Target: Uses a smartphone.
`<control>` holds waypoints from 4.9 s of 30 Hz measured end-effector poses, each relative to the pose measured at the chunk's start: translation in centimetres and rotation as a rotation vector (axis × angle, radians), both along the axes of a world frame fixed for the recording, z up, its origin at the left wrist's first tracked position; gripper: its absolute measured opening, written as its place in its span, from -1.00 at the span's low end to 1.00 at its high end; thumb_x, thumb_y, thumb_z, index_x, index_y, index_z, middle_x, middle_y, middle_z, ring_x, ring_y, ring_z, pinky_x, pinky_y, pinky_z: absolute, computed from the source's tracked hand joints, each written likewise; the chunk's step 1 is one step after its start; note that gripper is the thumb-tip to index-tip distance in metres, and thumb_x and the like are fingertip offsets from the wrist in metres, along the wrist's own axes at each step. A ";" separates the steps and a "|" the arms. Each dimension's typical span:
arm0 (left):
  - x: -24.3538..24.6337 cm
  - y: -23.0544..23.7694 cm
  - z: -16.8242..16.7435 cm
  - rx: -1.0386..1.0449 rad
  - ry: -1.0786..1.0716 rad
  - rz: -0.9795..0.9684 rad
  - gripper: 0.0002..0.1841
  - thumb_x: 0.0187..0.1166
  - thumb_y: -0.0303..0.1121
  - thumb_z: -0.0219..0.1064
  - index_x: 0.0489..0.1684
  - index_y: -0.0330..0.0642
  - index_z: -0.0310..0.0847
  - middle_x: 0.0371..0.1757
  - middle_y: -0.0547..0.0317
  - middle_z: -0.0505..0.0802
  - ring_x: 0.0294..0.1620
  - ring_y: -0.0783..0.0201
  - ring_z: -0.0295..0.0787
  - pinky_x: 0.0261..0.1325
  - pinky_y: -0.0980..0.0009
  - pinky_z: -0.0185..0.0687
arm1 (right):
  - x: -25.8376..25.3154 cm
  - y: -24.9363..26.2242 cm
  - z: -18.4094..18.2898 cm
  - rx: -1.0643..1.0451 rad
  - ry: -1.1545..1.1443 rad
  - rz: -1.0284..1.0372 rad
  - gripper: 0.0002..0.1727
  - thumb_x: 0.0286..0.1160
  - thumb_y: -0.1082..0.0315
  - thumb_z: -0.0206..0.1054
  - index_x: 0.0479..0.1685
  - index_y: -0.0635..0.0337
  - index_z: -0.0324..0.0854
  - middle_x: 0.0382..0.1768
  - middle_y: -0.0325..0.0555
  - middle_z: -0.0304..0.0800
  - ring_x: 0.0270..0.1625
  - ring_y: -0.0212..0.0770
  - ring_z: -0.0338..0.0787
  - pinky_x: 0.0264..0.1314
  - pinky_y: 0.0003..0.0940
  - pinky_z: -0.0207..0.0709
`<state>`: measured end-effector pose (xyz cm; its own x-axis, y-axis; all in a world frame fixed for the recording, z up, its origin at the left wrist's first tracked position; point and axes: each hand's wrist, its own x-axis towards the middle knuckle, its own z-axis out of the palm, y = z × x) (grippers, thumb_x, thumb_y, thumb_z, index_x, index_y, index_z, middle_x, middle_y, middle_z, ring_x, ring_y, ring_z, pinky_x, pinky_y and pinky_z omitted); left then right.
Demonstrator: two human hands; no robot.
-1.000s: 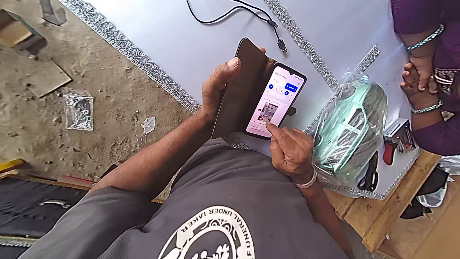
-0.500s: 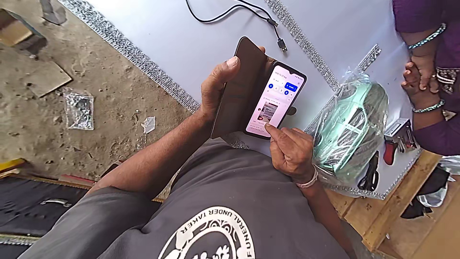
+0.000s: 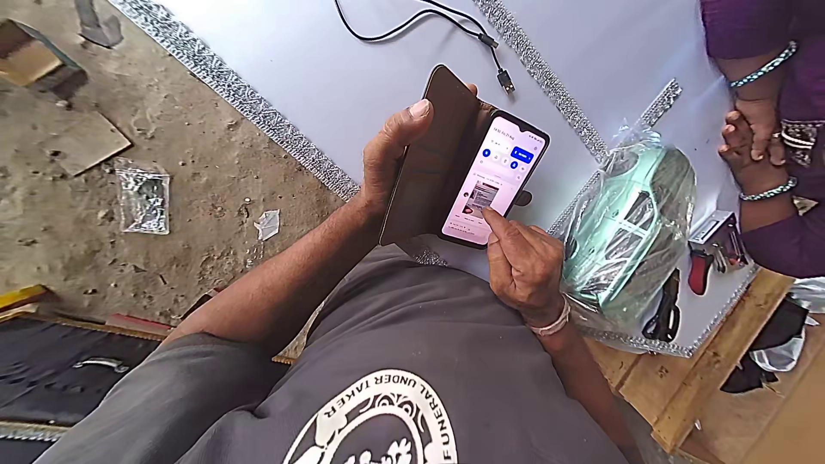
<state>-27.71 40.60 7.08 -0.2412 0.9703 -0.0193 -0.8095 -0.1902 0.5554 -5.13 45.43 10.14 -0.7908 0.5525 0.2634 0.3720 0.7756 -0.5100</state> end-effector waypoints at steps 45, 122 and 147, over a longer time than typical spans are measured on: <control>0.0 0.2 -0.2 -0.007 -0.032 0.012 -0.55 0.70 -0.14 -0.01 0.37 -0.17 0.57 0.21 0.05 0.86 0.22 0.25 0.83 0.30 0.25 0.77 | 0.1 0.0 -0.3 0.006 0.073 -0.103 -0.65 0.51 0.44 0.12 -0.11 0.31 0.89 -0.58 -0.10 0.80 -0.56 -0.30 0.66 -0.48 -0.38 0.48; 0.1 0.2 0.0 -0.006 -0.003 0.012 -0.55 0.71 -0.13 -0.05 0.37 -0.14 0.56 0.19 0.09 0.86 0.23 0.28 0.82 0.31 0.26 0.76 | 1.9 0.4 0.5 -0.025 -0.092 0.276 -0.63 0.53 0.35 0.11 -0.11 0.14 0.91 -0.72 -0.17 0.56 -0.66 -0.20 0.50 -0.59 -0.29 0.26; -0.1 0.2 -0.4 0.002 -0.018 -0.006 -0.54 0.70 -0.11 -0.01 0.41 -0.15 0.54 0.25 0.06 0.84 0.26 0.25 0.81 0.32 0.24 0.75 | 1.7 0.3 0.6 0.000 -0.132 0.261 -0.59 0.55 0.36 0.09 0.10 0.11 0.89 -0.72 -0.18 0.54 -0.68 -0.21 0.47 -0.60 -0.30 0.24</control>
